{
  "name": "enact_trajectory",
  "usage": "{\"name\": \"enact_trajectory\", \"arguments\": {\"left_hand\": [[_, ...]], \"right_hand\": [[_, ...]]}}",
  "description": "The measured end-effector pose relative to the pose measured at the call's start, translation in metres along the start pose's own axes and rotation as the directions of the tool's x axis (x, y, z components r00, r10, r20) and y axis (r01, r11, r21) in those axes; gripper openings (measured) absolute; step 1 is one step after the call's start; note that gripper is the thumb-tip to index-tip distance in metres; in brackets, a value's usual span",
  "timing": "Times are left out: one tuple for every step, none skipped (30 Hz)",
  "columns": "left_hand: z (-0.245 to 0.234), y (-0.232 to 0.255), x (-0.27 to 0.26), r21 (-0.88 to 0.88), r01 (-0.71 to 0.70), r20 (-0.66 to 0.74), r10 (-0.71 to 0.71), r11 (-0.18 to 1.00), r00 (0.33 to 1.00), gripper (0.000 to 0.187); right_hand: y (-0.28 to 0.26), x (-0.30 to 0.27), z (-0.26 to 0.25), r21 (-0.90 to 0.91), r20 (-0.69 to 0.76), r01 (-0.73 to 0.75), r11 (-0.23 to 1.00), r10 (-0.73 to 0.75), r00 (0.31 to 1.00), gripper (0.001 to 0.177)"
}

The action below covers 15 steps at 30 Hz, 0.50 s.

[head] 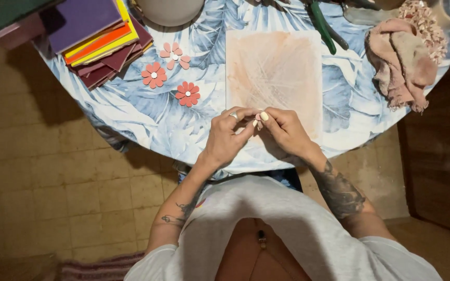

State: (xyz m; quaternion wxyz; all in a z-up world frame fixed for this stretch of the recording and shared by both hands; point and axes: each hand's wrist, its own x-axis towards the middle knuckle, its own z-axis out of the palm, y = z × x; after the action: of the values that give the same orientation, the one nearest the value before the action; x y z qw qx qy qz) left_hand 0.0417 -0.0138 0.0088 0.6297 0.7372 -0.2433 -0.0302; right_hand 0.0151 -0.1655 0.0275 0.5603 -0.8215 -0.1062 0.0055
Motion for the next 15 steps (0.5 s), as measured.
{"name": "enact_trajectory", "arguments": {"left_hand": [[-0.001,0.001,0.0,0.001,0.0,-0.002,0.0,1.0,1.0,0.02],[-0.001,0.001,0.0,0.015,-0.006,-0.005,0.006,1.0,1.0,0.019],[-0.002,0.002,0.0,0.028,-0.013,-0.005,0.013,1.0,1.0,0.019],[-0.003,0.004,0.0,0.028,-0.012,-0.004,0.013,1.0,1.0,0.019],[-0.004,0.007,0.0,0.02,-0.018,-0.002,0.018,1.0,1.0,0.017],[-0.005,0.009,-0.001,0.011,-0.023,0.001,0.023,1.0,1.0,0.016],[-0.006,0.009,-0.001,0.012,-0.023,0.001,0.023,1.0,1.0,0.016],[-0.007,0.01,-0.002,0.052,-0.04,0.007,0.04,0.998,0.999,0.016],[-0.007,0.01,-0.003,0.091,-0.056,0.012,0.055,0.994,0.998,0.016],[-0.01,0.013,-0.006,0.09,-0.056,0.012,0.055,0.994,0.998,0.016],[-0.013,0.016,-0.009,0.243,-0.118,0.079,0.101,0.963,0.992,0.017],[-0.017,0.018,-0.011,0.385,-0.185,0.152,0.136,0.904,0.979,0.019],[-0.017,0.008,-0.018,0.382,-0.186,0.153,0.136,0.905,0.979,0.019],[-0.017,-0.003,-0.024,0.452,-0.321,0.208,0.252,0.832,0.945,0.021],[-0.018,-0.014,-0.031,0.509,-0.448,0.271,0.357,0.735,0.894,0.024]], "right_hand": [[0.003,-0.001,0.0,0.001,0.002,0.001,1.0,-0.001,1.0,0.03],[0.005,-0.002,0.001,0.015,-0.007,-0.013,1.0,0.013,1.0,0.031],[0.008,-0.004,0.001,0.029,-0.018,-0.028,0.999,0.029,0.999,0.031],[0.005,-0.004,0.002,0.03,-0.018,-0.028,0.999,0.029,0.999,0.031],[0.002,-0.005,0.002,0.059,-0.018,-0.037,0.998,0.038,0.999,0.031],[-0.002,-0.005,0.003,0.089,-0.017,-0.046,0.995,0.048,0.999,0.032],[0.0,-0.007,0.002,0.089,-0.018,-0.046,0.995,0.048,0.999,0.032],[0.001,-0.008,0.001,0.05,-0.013,-0.025,0.998,0.025,1.0,0.028],[0.002,-0.009,0.0,0.01,-0.007,-0.003,1.0,0.003,1.0,0.025],[0.003,-0.012,-0.005,0.01,-0.007,-0.004,1.0,0.004,1.0,0.025],[0.004,-0.014,-0.011,-0.169,0.01,0.099,0.981,-0.099,0.995,0.024],[0.005,-0.016,-0.016,-0.339,0.044,0.2,0.919,-0.197,0.979,0.022],[0.011,-0.023,-0.025,-0.341,0.043,0.198,0.919,-0.195,0.98,0.022],[0.018,-0.03,-0.034,-0.592,0.125,0.179,0.786,-0.13,0.984,0.019],[0.024,-0.037,-0.043,-0.792,0.184,0.175,0.586,-0.044,0.982,0.017]]}}
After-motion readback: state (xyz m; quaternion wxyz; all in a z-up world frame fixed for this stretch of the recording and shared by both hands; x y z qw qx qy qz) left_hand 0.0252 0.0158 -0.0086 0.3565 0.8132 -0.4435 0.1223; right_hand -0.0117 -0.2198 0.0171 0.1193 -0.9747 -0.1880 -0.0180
